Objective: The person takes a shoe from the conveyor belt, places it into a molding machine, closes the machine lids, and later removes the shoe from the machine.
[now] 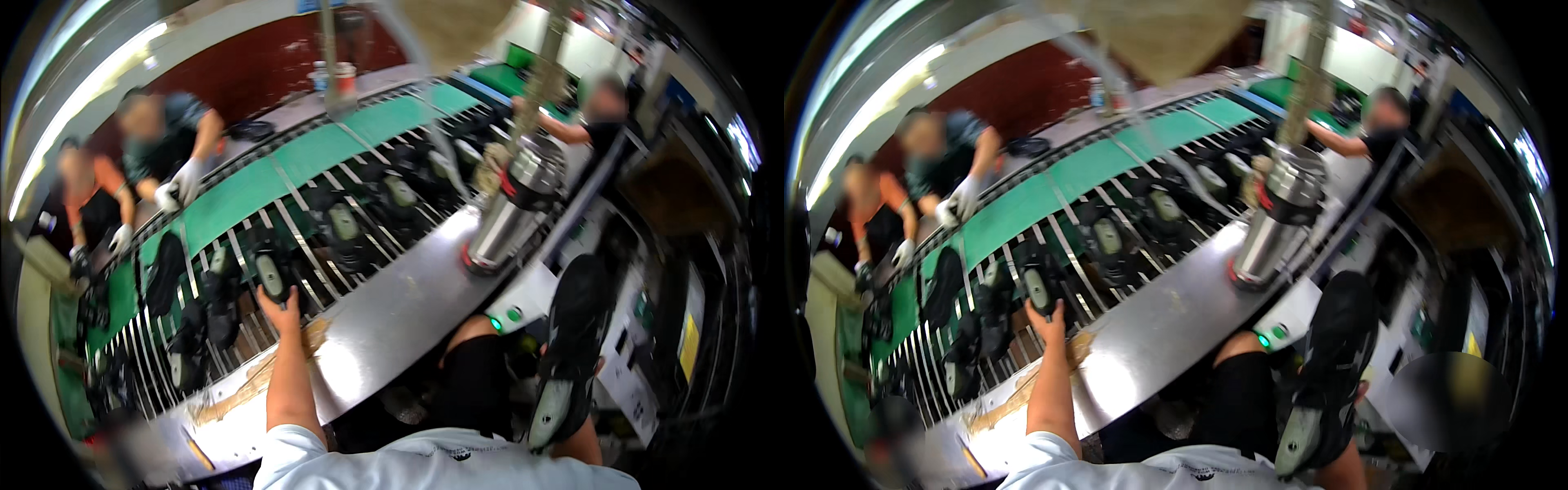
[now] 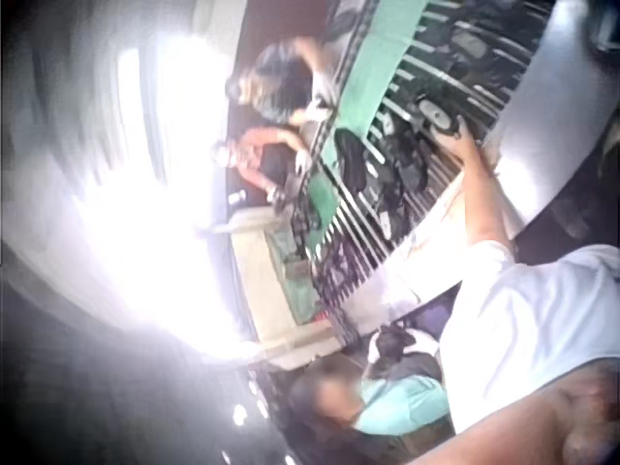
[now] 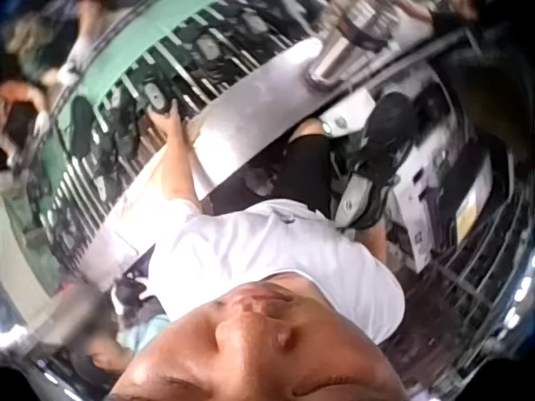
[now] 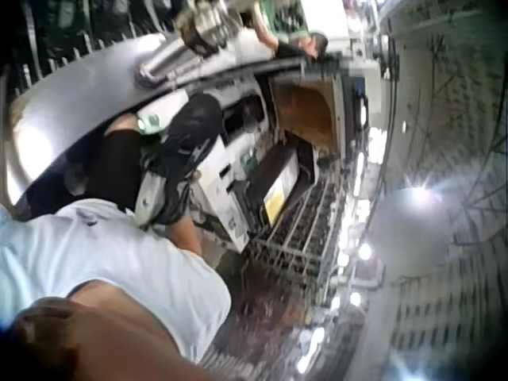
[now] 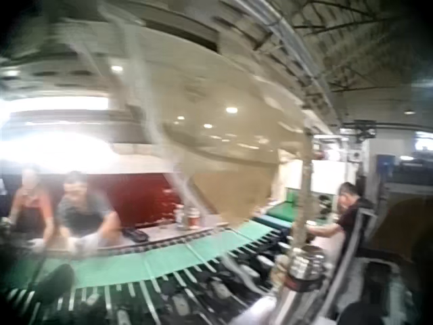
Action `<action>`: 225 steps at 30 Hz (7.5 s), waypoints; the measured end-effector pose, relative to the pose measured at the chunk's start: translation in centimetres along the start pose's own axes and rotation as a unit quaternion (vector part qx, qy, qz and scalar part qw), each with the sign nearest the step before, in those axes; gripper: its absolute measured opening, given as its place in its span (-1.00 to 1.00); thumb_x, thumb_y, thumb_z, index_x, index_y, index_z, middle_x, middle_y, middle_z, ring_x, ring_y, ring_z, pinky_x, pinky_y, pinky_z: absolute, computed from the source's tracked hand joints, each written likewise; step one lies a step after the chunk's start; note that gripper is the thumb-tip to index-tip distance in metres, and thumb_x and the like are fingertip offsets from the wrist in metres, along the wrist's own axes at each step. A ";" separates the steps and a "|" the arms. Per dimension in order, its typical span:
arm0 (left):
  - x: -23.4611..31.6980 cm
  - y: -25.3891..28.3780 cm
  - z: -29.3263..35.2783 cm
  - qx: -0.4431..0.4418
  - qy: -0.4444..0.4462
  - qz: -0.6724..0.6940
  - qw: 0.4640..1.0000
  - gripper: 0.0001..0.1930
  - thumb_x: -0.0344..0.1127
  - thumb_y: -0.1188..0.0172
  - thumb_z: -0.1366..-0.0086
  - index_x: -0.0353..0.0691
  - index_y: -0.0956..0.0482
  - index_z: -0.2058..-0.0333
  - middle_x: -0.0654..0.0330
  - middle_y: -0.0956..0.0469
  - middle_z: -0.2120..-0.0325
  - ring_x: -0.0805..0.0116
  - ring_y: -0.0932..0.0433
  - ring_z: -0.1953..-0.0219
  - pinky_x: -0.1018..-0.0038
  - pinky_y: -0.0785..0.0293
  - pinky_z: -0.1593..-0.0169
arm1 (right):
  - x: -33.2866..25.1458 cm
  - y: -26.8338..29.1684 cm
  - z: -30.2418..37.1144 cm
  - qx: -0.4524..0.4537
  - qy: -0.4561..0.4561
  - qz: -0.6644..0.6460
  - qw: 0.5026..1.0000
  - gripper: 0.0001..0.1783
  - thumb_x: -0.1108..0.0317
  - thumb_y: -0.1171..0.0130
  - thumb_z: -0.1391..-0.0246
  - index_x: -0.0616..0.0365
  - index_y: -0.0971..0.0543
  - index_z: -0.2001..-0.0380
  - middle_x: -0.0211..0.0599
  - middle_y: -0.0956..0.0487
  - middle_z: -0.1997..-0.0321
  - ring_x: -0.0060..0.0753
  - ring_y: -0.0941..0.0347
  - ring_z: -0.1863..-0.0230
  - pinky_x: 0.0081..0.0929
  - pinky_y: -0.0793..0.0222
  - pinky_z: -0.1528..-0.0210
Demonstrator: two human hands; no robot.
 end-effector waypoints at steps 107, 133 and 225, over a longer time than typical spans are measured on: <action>15.3 -5.4 25.0 -0.362 0.086 0.133 0.918 -0.76 -0.39 -0.03 -0.26 -0.34 -0.42 0.59 0.20 -0.41 0.69 0.47 -0.40 0.66 0.50 -0.43 0.56 | -4.6 19.1 7.0 0.310 0.305 0.663 0.609 -0.82 0.35 -0.16 0.13 0.06 -0.59 0.36 -0.27 -0.50 0.50 -0.14 -0.47 0.42 -0.22 -0.42 0.38; 15.3 -4.6 25.3 -0.320 -0.147 0.109 0.929 -0.77 -0.39 -0.02 -0.28 -0.32 -0.41 0.57 0.26 -0.38 0.73 0.54 -0.34 0.72 0.56 -0.33 0.64 | -5.0 18.8 7.4 0.313 0.310 0.654 0.614 -0.81 0.34 -0.17 0.15 0.07 -0.60 0.38 -0.27 -0.51 0.53 -0.16 -0.47 0.43 -0.23 -0.43 0.38; -9.0 11.0 -13.5 -0.130 0.127 -0.230 0.956 -0.55 -0.13 -0.09 -0.18 -0.30 -0.51 0.04 -0.07 -0.42 -0.08 0.02 -0.31 -0.18 0.23 -0.13 -0.25 | 23.2 -13.0 3.2 -0.206 0.110 0.558 0.796 -0.91 0.53 -0.23 0.22 0.22 -0.59 0.52 -0.27 -0.55 0.58 -0.43 -0.49 0.58 -0.55 -0.39 0.49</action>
Point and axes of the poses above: each hand's wrist, its own z-axis away from the middle knuckle, its own y-axis out of the back of the hand, x = y × z, the point moved 5 cm from there along -z, towards the middle knuckle
